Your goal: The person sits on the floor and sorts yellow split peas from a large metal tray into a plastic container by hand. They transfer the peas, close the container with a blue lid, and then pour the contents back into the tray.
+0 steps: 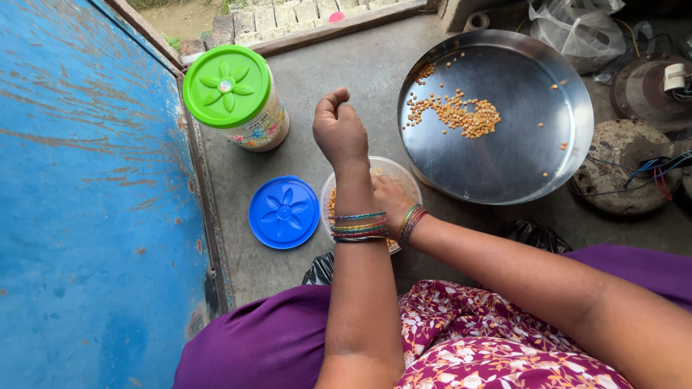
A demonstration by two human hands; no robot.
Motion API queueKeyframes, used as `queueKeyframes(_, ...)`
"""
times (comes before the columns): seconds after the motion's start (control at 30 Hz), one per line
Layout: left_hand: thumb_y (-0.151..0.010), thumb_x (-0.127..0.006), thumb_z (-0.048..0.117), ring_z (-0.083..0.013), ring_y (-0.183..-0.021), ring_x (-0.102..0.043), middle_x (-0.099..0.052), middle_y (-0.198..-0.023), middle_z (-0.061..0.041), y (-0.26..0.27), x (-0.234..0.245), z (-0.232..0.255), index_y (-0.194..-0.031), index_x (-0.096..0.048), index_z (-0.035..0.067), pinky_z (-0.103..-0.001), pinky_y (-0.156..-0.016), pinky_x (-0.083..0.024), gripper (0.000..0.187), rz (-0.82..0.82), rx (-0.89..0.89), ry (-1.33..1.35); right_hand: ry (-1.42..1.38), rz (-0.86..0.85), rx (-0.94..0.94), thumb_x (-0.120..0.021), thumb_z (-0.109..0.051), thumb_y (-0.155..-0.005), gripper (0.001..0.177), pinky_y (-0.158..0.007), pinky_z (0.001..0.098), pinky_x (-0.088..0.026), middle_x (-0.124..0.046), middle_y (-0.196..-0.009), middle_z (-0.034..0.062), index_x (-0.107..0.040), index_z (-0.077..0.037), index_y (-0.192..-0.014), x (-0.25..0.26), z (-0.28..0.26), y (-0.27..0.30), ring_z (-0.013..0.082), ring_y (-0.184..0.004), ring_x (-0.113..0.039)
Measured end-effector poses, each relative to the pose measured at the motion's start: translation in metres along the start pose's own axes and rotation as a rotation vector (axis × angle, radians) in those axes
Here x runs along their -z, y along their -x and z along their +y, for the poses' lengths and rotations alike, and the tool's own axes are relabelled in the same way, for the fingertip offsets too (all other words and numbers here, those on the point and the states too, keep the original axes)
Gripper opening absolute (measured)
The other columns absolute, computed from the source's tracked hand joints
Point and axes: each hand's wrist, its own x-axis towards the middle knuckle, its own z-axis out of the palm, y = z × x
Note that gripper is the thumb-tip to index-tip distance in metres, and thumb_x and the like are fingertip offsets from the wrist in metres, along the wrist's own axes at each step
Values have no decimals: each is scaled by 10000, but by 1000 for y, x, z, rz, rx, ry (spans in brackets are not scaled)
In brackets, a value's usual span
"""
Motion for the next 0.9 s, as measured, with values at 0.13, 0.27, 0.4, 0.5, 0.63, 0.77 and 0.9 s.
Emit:
queueKeyframes(0.13,-884,-533,21,-133,-744,-630,-748,-977,-95,3,-10,-17,-1109,-727,5,-289,-691,-540,297,-41,126,-9,20,9,-56,-647,-186,-927,206,-822,485,-539,-703,-1026,208,-669,-47,-1078,18,11,-6,413,-961,-671)
queueKeyframes(0.27,-905,-543,100,-160,-765,-650,-753,-978,-110,16,-28,-35,-1127,-724,20,-324,-712,-546,297,-101,240,-90,201,243,-315,-624,-171,-1014,160,-766,495,-532,-693,-921,210,-705,-42,-966,57,65,-24,396,-873,-670)
queueKeyframes(0.4,-907,-540,196,-236,-953,-715,-742,-1114,-138,35,-49,-61,-1178,-693,47,-367,-863,-552,345,-134,302,-270,372,514,-423,-681,-207,-988,229,-976,486,-491,-669,-1123,193,-703,-40,-1143,134,157,-21,377,-1093,-617)
queueKeyframes(0.5,-964,-554,293,-354,-1098,-663,-704,-1184,-214,43,-61,-84,-1242,-646,33,-434,-955,-502,392,-162,296,-436,499,511,-570,-717,-305,-1020,452,-1047,553,-373,-549,-1303,290,-589,39,-1283,150,211,10,469,-1228,-470)
queueKeyframes(0.63,-995,-519,306,-380,-1114,-672,-707,-1186,-226,53,-67,-103,-1303,-638,51,-448,-955,-513,417,-219,189,-436,520,425,-525,-679,-364,-1062,545,-1091,577,-279,-440,-1444,360,-540,50,-1388,138,265,7,518,-1324,-366)
queueKeyframes(0.77,-1008,-510,289,-382,-1053,-701,-730,-1143,-207,61,-66,-103,-1298,-664,74,-458,-902,-540,392,-207,81,-499,525,247,-407,-643,-366,-1033,485,-1153,566,-305,-504,-1426,291,-598,3,-1344,116,270,-50,468,-1351,-421)
queueKeyframes(0.9,-1026,-526,293,-374,-1007,-721,-741,-1109,-194,60,-65,-93,-1268,-684,83,-454,-870,-559,357,-187,55,-509,490,139,-269,-732,-335,-823,470,-1015,507,-416,-583,-1194,265,-642,-2,-1143,85,219,-82,436,-1156,-513)
